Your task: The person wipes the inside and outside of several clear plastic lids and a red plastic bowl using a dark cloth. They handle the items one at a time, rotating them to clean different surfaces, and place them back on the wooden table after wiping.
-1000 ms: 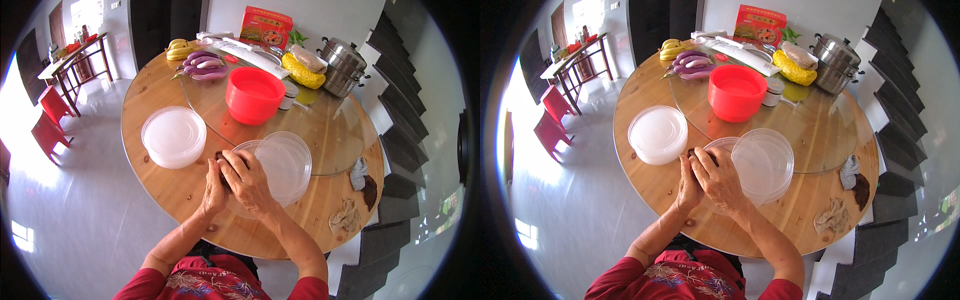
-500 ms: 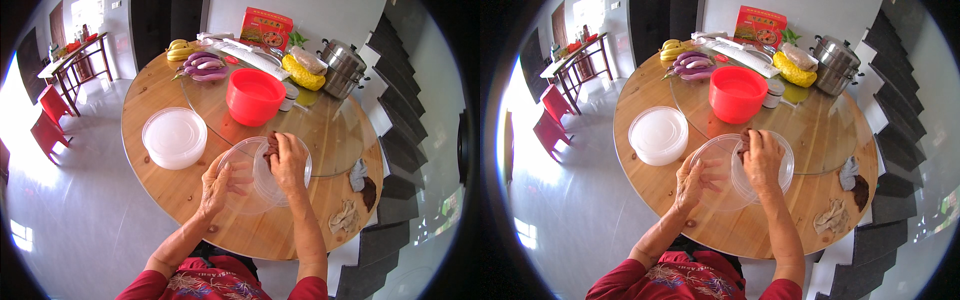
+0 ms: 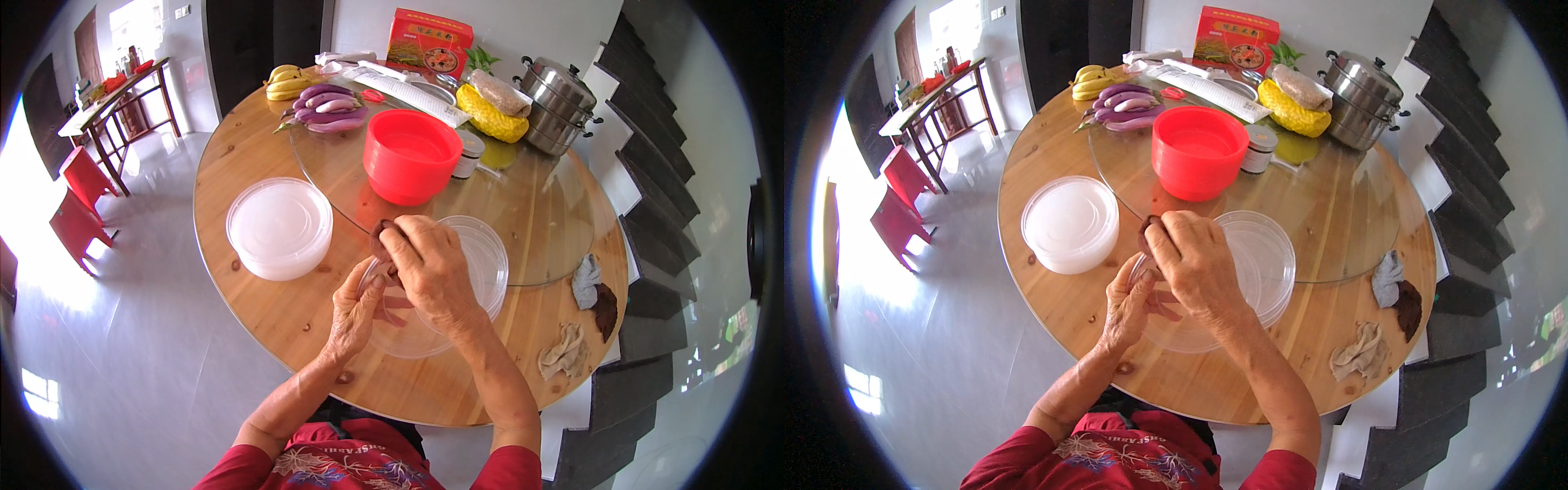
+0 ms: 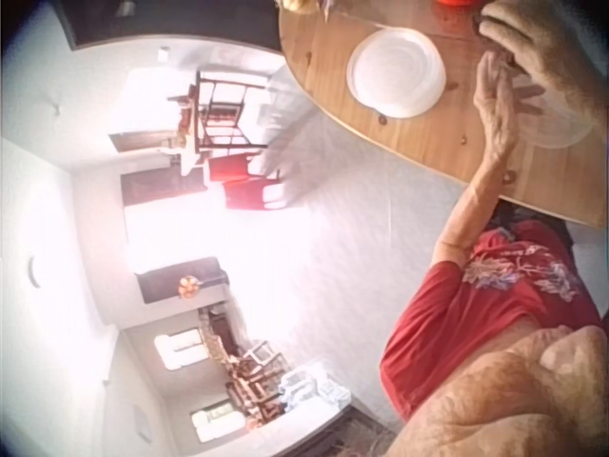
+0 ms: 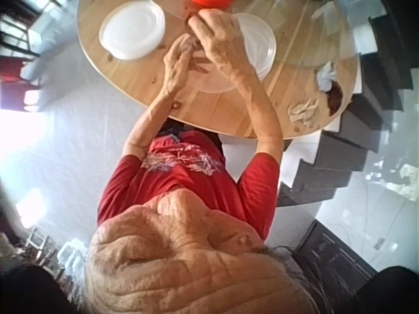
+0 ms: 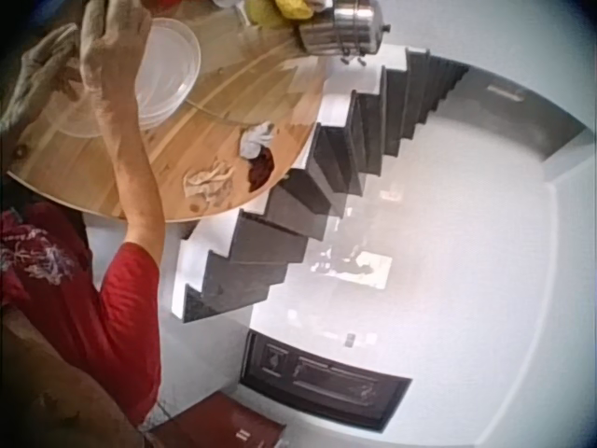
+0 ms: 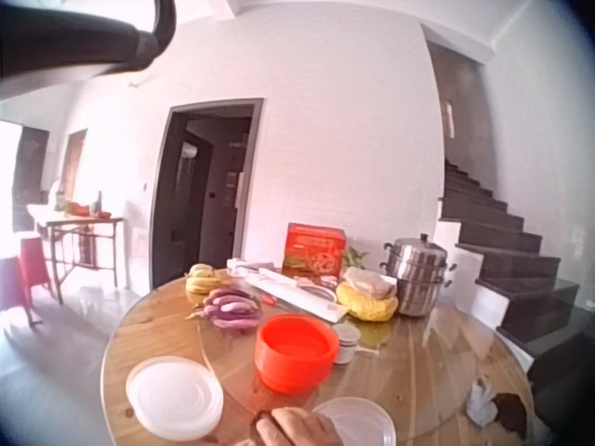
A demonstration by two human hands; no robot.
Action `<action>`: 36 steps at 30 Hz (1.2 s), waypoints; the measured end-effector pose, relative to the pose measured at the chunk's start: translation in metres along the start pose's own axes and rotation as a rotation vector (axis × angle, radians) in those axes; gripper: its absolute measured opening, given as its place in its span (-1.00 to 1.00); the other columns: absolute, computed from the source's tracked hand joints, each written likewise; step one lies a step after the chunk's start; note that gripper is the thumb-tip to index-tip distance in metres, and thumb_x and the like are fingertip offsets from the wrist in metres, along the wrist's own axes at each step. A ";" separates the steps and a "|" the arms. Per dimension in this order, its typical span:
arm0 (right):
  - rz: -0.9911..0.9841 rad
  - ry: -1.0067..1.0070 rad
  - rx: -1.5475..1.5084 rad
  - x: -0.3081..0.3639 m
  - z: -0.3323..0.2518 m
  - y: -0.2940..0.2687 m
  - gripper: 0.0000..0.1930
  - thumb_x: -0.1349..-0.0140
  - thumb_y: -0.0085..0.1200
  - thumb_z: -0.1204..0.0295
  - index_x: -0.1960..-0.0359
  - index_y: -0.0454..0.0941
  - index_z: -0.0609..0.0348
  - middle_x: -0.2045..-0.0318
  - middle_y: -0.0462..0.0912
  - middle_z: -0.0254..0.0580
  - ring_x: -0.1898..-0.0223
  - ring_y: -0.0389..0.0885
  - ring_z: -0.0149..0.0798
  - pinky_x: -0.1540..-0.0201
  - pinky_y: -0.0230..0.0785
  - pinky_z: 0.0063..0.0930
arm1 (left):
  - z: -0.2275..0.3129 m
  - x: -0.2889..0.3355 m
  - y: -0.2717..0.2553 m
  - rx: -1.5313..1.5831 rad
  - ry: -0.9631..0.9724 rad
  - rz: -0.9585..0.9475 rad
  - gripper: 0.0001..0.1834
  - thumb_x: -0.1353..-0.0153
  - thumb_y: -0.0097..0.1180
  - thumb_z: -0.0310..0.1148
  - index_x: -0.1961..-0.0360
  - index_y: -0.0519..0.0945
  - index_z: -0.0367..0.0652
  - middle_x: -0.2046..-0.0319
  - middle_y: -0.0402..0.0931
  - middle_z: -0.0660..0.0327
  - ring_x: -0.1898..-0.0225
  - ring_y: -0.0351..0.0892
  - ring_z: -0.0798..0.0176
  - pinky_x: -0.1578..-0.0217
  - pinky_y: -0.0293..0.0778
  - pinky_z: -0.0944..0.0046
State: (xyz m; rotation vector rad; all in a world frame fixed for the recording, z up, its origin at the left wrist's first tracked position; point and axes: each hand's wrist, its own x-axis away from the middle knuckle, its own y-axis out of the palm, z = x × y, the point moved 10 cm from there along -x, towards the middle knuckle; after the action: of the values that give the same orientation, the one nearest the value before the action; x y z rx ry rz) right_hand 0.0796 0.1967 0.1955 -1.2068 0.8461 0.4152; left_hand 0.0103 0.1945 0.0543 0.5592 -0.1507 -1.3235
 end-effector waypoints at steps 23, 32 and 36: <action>-0.084 0.741 -0.487 0.073 0.117 -0.014 -0.70 -0.09 0.01 0.62 0.09 0.50 0.31 0.26 0.63 -0.07 0.24 0.68 -0.16 0.16 0.51 -0.35 | -0.005 0.001 0.014 0.008 -0.006 -0.239 -0.36 -0.20 0.12 0.01 -0.11 0.36 -0.27 -0.03 0.49 -0.13 0.05 0.61 -0.03 0.22 0.58 0.10; -0.234 -0.186 0.257 0.006 -0.040 -0.012 -0.76 0.04 0.12 0.31 0.31 0.53 0.08 0.43 0.45 -0.34 0.39 0.48 -0.34 0.36 0.31 -0.42 | 0.004 0.009 0.019 -0.040 0.039 -0.375 -0.45 -0.16 0.28 -0.17 -0.04 0.43 -0.32 0.08 0.51 0.11 0.08 0.57 0.18 0.13 0.51 0.18; -0.228 -0.165 0.140 0.002 -0.030 -0.012 -0.69 0.03 0.11 0.26 0.23 0.54 0.09 0.39 0.47 -0.35 0.35 0.50 -0.31 0.31 0.33 -0.38 | -0.005 0.009 0.016 -0.074 -0.031 -0.365 -0.61 -0.24 0.17 -0.40 -0.05 0.42 -0.34 0.07 0.50 0.09 0.06 0.56 0.15 0.21 0.61 0.15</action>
State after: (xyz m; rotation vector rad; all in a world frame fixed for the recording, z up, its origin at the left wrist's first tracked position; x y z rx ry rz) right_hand 0.0790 0.1648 0.1988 -1.1085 0.5780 0.2612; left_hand 0.0287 0.1899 0.0554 0.5189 -0.0246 -1.6857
